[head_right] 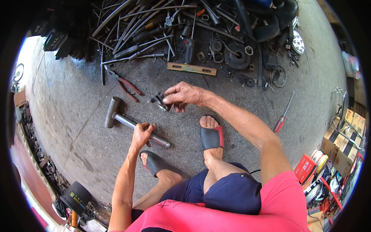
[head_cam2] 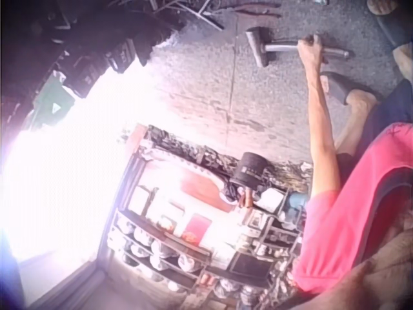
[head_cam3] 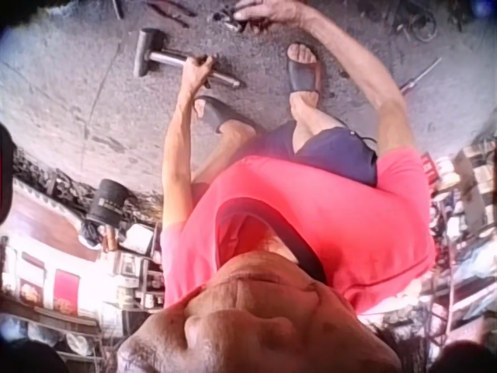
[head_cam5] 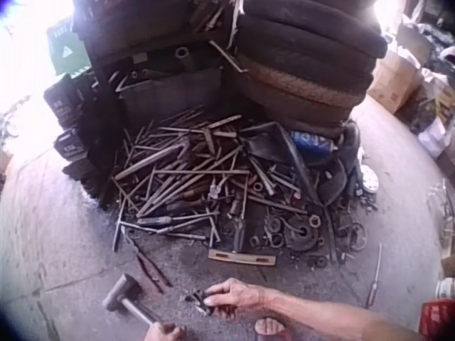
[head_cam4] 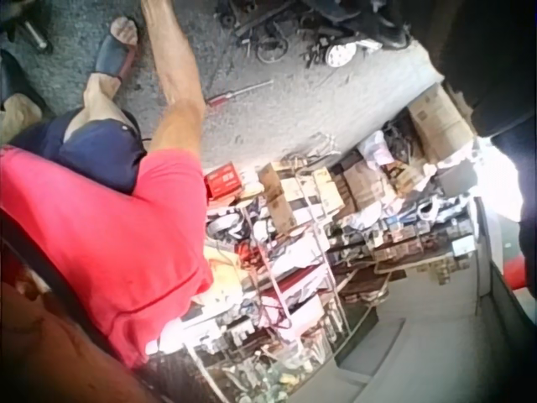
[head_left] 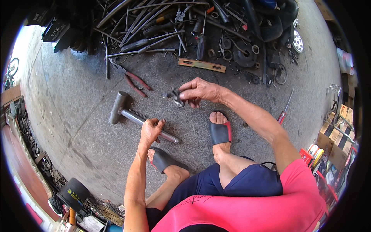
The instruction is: The person sits on the floor and uses a screwdriver to work on a small mechanical part. They then stand, pick up a hammer, and repeatedly crush a beverage can on the floor. Finally, they return to the mechanical part and continue working on it with the screwdriver.
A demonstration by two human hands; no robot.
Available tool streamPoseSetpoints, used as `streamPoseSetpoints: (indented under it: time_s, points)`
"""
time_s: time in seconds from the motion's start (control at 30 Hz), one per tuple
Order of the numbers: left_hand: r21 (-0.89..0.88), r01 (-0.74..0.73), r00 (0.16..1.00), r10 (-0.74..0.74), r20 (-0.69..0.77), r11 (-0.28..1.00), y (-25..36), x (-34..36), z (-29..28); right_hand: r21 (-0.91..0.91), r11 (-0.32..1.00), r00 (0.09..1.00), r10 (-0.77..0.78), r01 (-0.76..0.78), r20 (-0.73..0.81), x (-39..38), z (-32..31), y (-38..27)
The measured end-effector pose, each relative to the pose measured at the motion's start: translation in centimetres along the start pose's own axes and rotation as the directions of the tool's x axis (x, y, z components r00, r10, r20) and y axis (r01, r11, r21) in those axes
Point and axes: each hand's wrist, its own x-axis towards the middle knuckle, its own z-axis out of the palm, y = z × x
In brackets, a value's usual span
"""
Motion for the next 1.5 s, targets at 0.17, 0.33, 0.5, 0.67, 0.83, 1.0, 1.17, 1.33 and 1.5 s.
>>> streamPoseSetpoints:
  time_s: [0.17,0.33,0.5,0.67,0.83,1.0,1.17,1.33,1.5]
  points:
    - [0.01,0.008,1.0,-0.008,0.005,1.0,0.4,0.0,0.1,0.291,0.956,0.994,-0.057,0.027,0.095,-0.3,0.1,-0.6]
    - [0.001,0.012,1.0,-0.012,0.011,1.0,0.0,0.2,0.2,0.391,0.919,0.989,-0.093,0.042,0.113,-0.5,0.4,-0.6]
    - [0.022,0.039,0.994,-0.041,0.097,0.999,0.0,0.6,-0.4,0.049,0.994,0.994,-0.099,0.101,-0.045,-1.0,1.5,-2.8]
    - [-0.315,0.199,0.953,-0.108,0.285,0.928,2.0,0.6,-4.2,-0.407,0.878,0.952,-0.3,0.251,-0.061,0.6,3.7,-3.7]
    - [-0.826,-0.041,0.948,0.284,0.146,0.563,8.0,-2.5,-6.0,-0.788,0.525,0.816,-0.575,0.322,-0.049,0.2,5.3,-3.5]
    - [-0.925,-0.102,0.948,0.319,0.022,0.367,6.5,-1.8,-4.4,-0.831,0.457,0.805,-0.593,0.318,-0.018,0.3,7.2,-4.7]
    - [-0.989,-0.054,0.933,0.36,-0.001,0.138,4.8,-2.5,-3.8,-0.617,0.697,0.869,-0.493,0.364,-0.044,-0.1,7.7,-5.8]
    - [-0.999,-0.037,0.91,0.414,-0.025,0.021,4.5,-3.2,-4.3,-0.477,0.809,0.901,-0.427,0.343,-0.076,0.3,8.9,-6.8]
    - [-0.998,-0.06,0.916,0.395,-0.065,-0.026,4.2,-4.0,-4.7,-0.492,0.778,0.879,-0.474,0.391,-0.049,1.2,9.4,-6.7]
